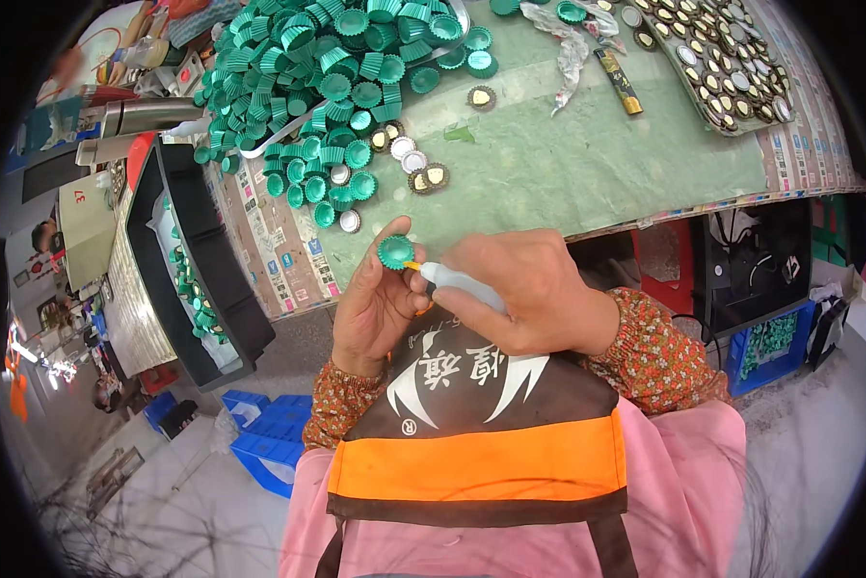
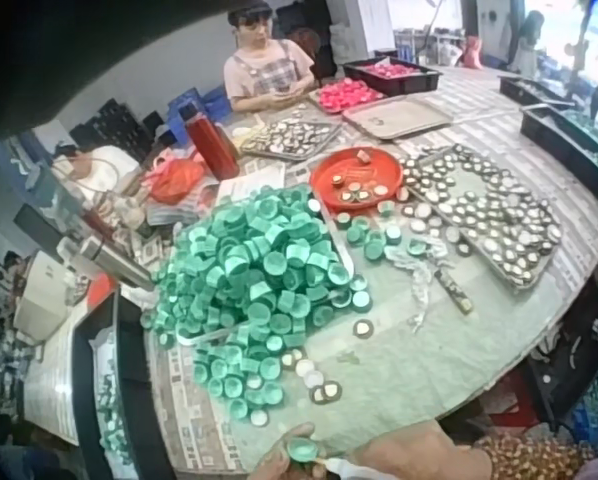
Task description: The person applies glue from a bottle into green cupcake liners and then presses a small metallic disc into each liner. The assembled units are placed into a black tray. The process is repeated continuously throughout the clip.
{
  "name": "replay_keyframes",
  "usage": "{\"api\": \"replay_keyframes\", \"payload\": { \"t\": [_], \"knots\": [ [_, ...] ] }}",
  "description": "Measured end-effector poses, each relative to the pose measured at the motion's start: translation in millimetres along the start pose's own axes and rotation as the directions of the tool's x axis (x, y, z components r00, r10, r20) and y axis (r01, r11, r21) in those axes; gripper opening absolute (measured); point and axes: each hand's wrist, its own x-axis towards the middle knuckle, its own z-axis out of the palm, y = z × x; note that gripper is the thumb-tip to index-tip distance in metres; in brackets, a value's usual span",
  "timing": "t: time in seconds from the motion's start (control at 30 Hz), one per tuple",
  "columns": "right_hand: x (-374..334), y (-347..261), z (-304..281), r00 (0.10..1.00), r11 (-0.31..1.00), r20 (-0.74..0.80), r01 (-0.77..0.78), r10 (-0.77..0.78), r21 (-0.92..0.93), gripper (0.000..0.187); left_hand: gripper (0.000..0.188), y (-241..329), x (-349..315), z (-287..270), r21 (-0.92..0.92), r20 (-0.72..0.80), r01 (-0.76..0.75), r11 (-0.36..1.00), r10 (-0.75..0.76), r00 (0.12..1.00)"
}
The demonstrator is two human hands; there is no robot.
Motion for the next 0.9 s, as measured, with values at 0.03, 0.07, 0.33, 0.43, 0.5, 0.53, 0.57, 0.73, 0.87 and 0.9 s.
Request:
{"api": "replay_keyframes", "payload": {
  "t": [0.03,0.07,0.33,0.43,0.5,0.53,0.57,0.73,0.87,0.9],
  "knots": [
    [0,0,0,1.0,1.0,0.0,0.001,-0.001,0.006,0.022,0.059,0,0,0,0.003,-0.002,0.001,1.0,-0.001,1.0],
    [0,1,0,1.0,1.0,0.0,0.002,-0.002,0.011,0.022,0.059,0,0,-1,0.01,-0.001,0.008,1.0,-0.008,1.0],
    [-1,0,0,0.998,0.999,0.06,-0.033,0.032,0.018,0.022,0.062,-2,0,-4,0.014,-0.003,0.036,0.999,-0.036,0.999],
    [-2,1,-1,0.996,0.999,0.078,-0.041,0.04,0.011,0.022,0.062,-4,1,-6,0.006,-0.009,0.043,0.999,-0.043,0.999],
    [-2,1,-1,0.996,0.998,0.08,-0.051,0.049,0.021,0.022,0.06,-3,1,-4,-0.003,-0.011,0.046,0.999,-0.046,0.999],
    [-3,2,0,0.996,0.998,0.08,-0.052,0.05,0.019,0.022,0.06,-3,0,-2,-0.007,-0.011,0.047,0.999,-0.047,0.999],
    [-3,2,0,0.995,0.998,0.081,-0.053,0.051,0.017,0.022,0.058,-4,0,-3,-0.01,-0.024,0.052,0.999,-0.053,0.998],
    [-4,3,-3,0.993,0.989,0.057,-0.106,0.1,0.108,0.021,0.047,-6,-2,-5,-0.062,-0.038,0.08,0.995,-0.082,0.996],
    [-6,6,-10,0.975,0.947,0.027,-0.22,0.22,0.233,0.023,0.04,-4,-7,-6,-0.1,-0.055,0.095,0.99,-0.101,0.993],
    [-7,7,-11,0.968,0.934,0.027,-0.249,0.25,0.257,0.023,0.039,-3,-8,-6,-0.102,-0.054,0.098,0.99,-0.104,0.993]
  ]
}}
